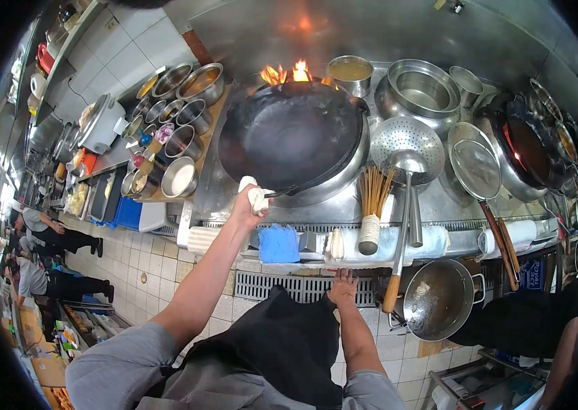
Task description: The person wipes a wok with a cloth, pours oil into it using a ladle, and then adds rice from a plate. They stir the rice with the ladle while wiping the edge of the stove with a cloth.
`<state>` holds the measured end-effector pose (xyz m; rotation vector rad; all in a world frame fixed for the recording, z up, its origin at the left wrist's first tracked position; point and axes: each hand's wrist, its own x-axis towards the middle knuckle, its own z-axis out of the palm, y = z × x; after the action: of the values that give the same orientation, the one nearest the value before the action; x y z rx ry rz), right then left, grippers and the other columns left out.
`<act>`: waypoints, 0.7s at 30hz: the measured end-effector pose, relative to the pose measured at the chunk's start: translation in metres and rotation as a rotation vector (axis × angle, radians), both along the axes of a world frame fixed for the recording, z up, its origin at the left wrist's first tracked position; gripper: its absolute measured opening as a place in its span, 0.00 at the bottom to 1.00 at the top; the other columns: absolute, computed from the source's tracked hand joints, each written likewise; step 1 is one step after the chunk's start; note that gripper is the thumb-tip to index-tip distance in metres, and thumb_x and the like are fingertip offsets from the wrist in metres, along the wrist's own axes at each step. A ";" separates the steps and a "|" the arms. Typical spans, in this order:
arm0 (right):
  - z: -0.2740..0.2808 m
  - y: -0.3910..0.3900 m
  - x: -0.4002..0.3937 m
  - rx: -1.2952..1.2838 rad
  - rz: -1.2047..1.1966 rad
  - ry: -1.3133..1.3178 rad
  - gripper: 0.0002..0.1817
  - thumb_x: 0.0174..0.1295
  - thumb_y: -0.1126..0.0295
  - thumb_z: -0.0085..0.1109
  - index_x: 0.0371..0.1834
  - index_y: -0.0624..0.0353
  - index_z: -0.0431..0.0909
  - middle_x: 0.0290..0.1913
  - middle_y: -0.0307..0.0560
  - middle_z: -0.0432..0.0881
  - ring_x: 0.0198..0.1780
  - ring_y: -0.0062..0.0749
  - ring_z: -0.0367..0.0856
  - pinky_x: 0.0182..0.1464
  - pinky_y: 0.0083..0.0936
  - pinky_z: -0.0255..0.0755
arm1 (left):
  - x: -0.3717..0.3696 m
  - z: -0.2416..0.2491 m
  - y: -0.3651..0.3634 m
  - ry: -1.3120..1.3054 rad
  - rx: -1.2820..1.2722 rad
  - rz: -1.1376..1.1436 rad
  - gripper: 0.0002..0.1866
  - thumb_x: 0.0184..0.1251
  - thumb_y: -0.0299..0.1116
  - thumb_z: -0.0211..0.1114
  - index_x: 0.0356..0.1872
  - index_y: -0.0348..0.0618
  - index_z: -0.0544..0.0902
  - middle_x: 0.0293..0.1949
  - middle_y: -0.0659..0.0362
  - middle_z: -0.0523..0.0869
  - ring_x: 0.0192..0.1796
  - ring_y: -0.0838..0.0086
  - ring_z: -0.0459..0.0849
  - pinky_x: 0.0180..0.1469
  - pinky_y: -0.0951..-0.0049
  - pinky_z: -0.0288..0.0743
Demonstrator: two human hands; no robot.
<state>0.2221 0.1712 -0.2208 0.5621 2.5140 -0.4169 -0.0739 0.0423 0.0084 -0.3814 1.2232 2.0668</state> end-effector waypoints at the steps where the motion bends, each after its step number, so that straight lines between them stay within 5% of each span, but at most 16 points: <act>1: -0.003 0.001 0.000 0.009 0.000 0.017 0.50 0.50 0.47 0.61 0.72 0.60 0.48 0.74 0.52 0.49 0.74 0.47 0.47 0.70 0.53 0.44 | 0.001 0.002 0.000 -0.008 -0.005 0.002 0.07 0.59 0.38 0.57 0.34 0.50 0.73 0.26 0.59 0.79 0.26 0.65 0.83 0.16 0.73 0.65; 2: -0.006 0.004 0.005 0.010 0.003 0.019 0.50 0.50 0.47 0.61 0.72 0.60 0.48 0.74 0.52 0.49 0.74 0.47 0.47 0.70 0.53 0.44 | 0.002 0.005 0.000 -0.006 -0.004 0.004 0.07 0.59 0.38 0.57 0.34 0.50 0.73 0.26 0.59 0.79 0.26 0.65 0.83 0.16 0.73 0.65; 4: -0.017 0.014 0.017 -0.339 -0.359 0.584 0.45 0.54 0.48 0.58 0.72 0.57 0.52 0.72 0.54 0.53 0.71 0.50 0.54 0.68 0.54 0.49 | 0.002 0.008 -0.003 -0.012 0.015 -0.041 0.08 0.60 0.40 0.57 0.34 0.51 0.72 0.28 0.57 0.80 0.27 0.66 0.83 0.17 0.72 0.66; 6: 0.028 0.033 0.044 -1.029 -1.333 0.521 0.39 0.62 0.39 0.44 0.67 0.57 0.61 0.67 0.58 0.63 0.67 0.53 0.62 0.61 0.53 0.59 | -0.006 0.011 -0.018 -0.067 0.046 -0.154 0.09 0.60 0.41 0.56 0.36 0.49 0.73 0.29 0.56 0.81 0.27 0.65 0.83 0.18 0.71 0.69; 7: 0.032 0.054 0.074 -1.651 -1.599 0.652 0.43 0.60 0.32 0.39 0.65 0.60 0.64 0.64 0.59 0.68 0.63 0.52 0.67 0.56 0.53 0.65 | -0.009 0.010 -0.030 -0.130 0.069 -0.274 0.10 0.61 0.41 0.56 0.38 0.48 0.73 0.30 0.55 0.81 0.26 0.65 0.83 0.19 0.69 0.71; 9: 0.147 0.055 0.095 -2.032 -1.433 0.977 0.46 0.59 0.29 0.36 0.65 0.61 0.63 0.62 0.60 0.70 0.63 0.50 0.68 0.53 0.51 0.68 | 0.005 0.036 -0.052 -0.100 0.035 -0.245 0.13 0.61 0.41 0.55 0.40 0.46 0.73 0.31 0.53 0.82 0.28 0.64 0.83 0.22 0.68 0.74; 10: 0.172 0.062 0.104 -2.099 -1.335 0.977 0.46 0.57 0.29 0.39 0.64 0.59 0.65 0.59 0.59 0.73 0.52 0.47 0.75 0.49 0.43 0.72 | 0.011 0.048 -0.067 -0.063 0.000 -0.221 0.15 0.60 0.42 0.55 0.43 0.44 0.73 0.32 0.51 0.82 0.29 0.63 0.83 0.25 0.67 0.77; 11: 0.183 0.070 0.107 -2.158 -1.310 0.983 0.44 0.59 0.31 0.38 0.64 0.59 0.65 0.50 0.57 0.77 0.37 0.41 0.76 0.37 0.37 0.74 | 0.007 0.022 -0.089 0.069 -0.006 -0.180 0.21 0.59 0.41 0.56 0.50 0.40 0.70 0.38 0.49 0.82 0.36 0.60 0.84 0.32 0.65 0.80; 12: 0.214 0.072 0.096 -2.004 -1.461 1.011 0.33 0.62 0.43 0.48 0.60 0.60 0.68 0.33 0.49 0.77 0.22 0.28 0.68 0.20 0.25 0.68 | 0.003 0.004 -0.113 0.209 -0.259 -0.206 0.24 0.56 0.38 0.57 0.53 0.38 0.67 0.43 0.47 0.80 0.43 0.60 0.83 0.41 0.61 0.80; 14: 0.206 0.097 0.098 -1.515 -1.173 0.851 0.20 0.62 0.62 0.55 0.54 0.60 0.69 0.21 0.39 0.67 0.13 0.19 0.62 0.12 0.15 0.59 | 0.017 0.023 -0.138 0.704 -1.106 -0.397 0.26 0.54 0.35 0.59 0.55 0.37 0.66 0.44 0.44 0.79 0.46 0.56 0.81 0.48 0.57 0.76; 15: 0.218 0.093 0.084 -1.512 -1.148 0.842 0.20 0.62 0.62 0.55 0.54 0.60 0.69 0.21 0.39 0.67 0.13 0.19 0.62 0.12 0.15 0.59 | 0.020 0.012 -0.150 0.697 -1.101 -0.373 0.26 0.54 0.35 0.59 0.55 0.37 0.66 0.44 0.44 0.79 0.46 0.56 0.81 0.48 0.57 0.76; 17: 0.257 0.070 0.052 -1.224 -1.189 0.923 0.17 0.56 0.76 0.54 0.51 0.62 0.68 0.17 0.35 0.64 0.09 0.15 0.56 0.08 0.12 0.52 | 0.023 -0.020 -0.173 0.920 -1.576 -0.558 0.28 0.51 0.34 0.61 0.55 0.38 0.66 0.41 0.40 0.78 0.46 0.51 0.80 0.51 0.56 0.74; 21: 0.299 0.021 -0.006 -1.243 -0.936 0.965 0.21 0.54 0.76 0.50 0.53 0.65 0.66 0.17 0.37 0.65 0.10 0.17 0.60 0.08 0.14 0.55 | 0.014 -0.010 -0.184 1.053 -1.514 -0.597 0.23 0.51 0.33 0.60 0.51 0.41 0.70 0.38 0.40 0.77 0.41 0.49 0.79 0.43 0.55 0.74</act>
<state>0.2159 0.1918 0.0785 1.0582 1.8124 -2.8025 -0.0597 -0.1418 -0.0017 0.5038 2.8886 0.3711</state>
